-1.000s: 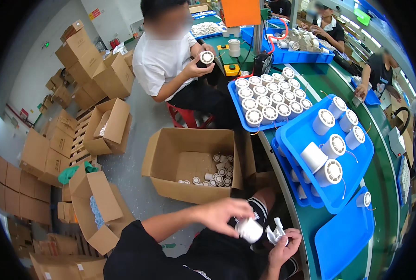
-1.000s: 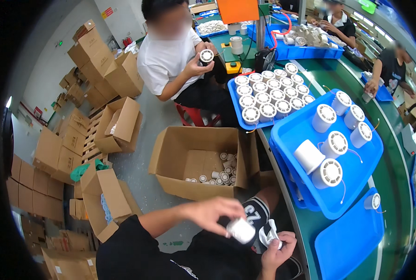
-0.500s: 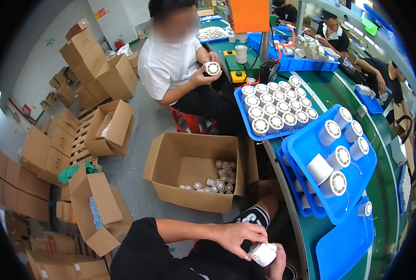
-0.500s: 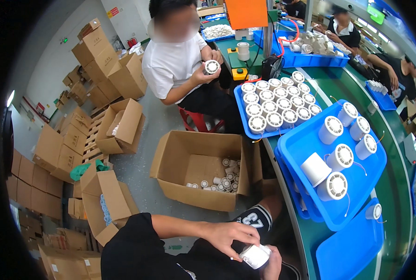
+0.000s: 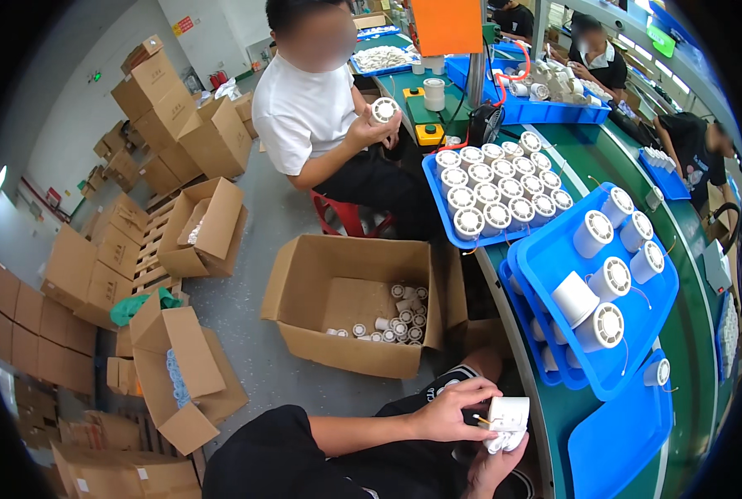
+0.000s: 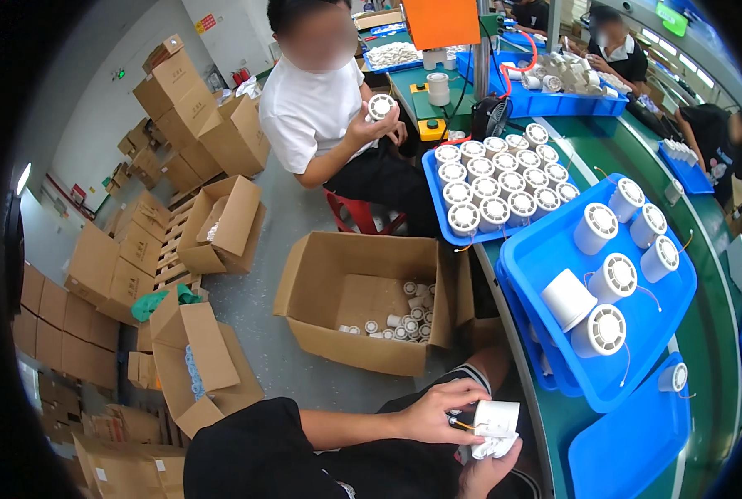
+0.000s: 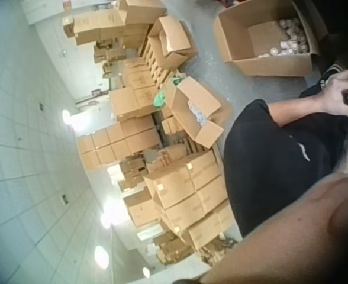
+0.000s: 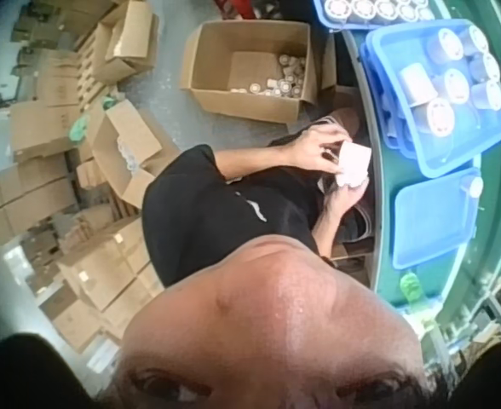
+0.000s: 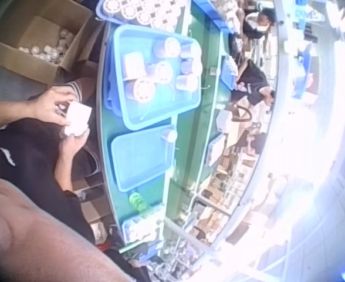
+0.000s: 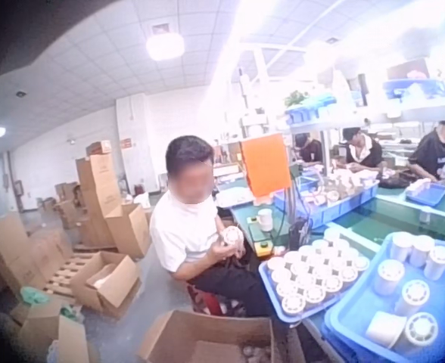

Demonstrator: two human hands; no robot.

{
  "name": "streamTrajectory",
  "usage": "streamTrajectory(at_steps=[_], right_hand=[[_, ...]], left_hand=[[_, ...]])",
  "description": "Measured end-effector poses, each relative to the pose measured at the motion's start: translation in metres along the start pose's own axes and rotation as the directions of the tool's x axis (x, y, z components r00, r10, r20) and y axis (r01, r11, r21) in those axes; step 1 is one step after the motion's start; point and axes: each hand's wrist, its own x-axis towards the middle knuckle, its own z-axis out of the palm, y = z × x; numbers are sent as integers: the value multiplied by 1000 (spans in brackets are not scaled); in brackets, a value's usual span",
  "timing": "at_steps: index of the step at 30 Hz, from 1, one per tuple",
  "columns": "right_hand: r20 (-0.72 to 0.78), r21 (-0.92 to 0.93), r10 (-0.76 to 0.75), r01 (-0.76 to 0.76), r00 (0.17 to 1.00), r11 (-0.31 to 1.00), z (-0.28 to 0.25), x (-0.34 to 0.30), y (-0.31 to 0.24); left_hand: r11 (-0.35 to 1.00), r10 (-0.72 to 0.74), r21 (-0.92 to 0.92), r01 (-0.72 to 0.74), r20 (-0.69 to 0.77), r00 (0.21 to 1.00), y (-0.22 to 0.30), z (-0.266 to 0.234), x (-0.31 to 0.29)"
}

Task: Cleaning white cylindrical electronic components with a cloth and liquid cleaning solution at an assembly line station.

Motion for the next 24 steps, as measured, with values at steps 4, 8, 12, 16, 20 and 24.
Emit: streamTrajectory(at_steps=[4, 8, 12, 16, 20, 24], right_hand=[[-9, -137, -153, 151, 988, 979, -3, 6, -1], [22, -184, -288, 287, 957, 940, -5, 12, 1], [-63, -222, -273, 253, 960, 941, 9, 12, 2], [-65, -91, -93, 87, 994, 992, 23, 5, -1], [-36, 56, 25, -23, 999, 998, 23, 3, -6], [-46, 91, 105, -101, 993, 991, 23, 3, -6]], left_hand=[[999, -5, -41, 6, 13, 1000, -3, -2, 3], [1000, 22, 15, -23, 20, 1000, -4, -7, 4], [986, 81, 149, -76, -28, 996, -7, -10, 2], [973, 119, 209, -101, -74, 990, -5, -7, -3], [980, 96, 184, -79, -88, 991, -10, -4, -2], [980, 80, 187, -68, -61, 995, -13, -6, -1]])
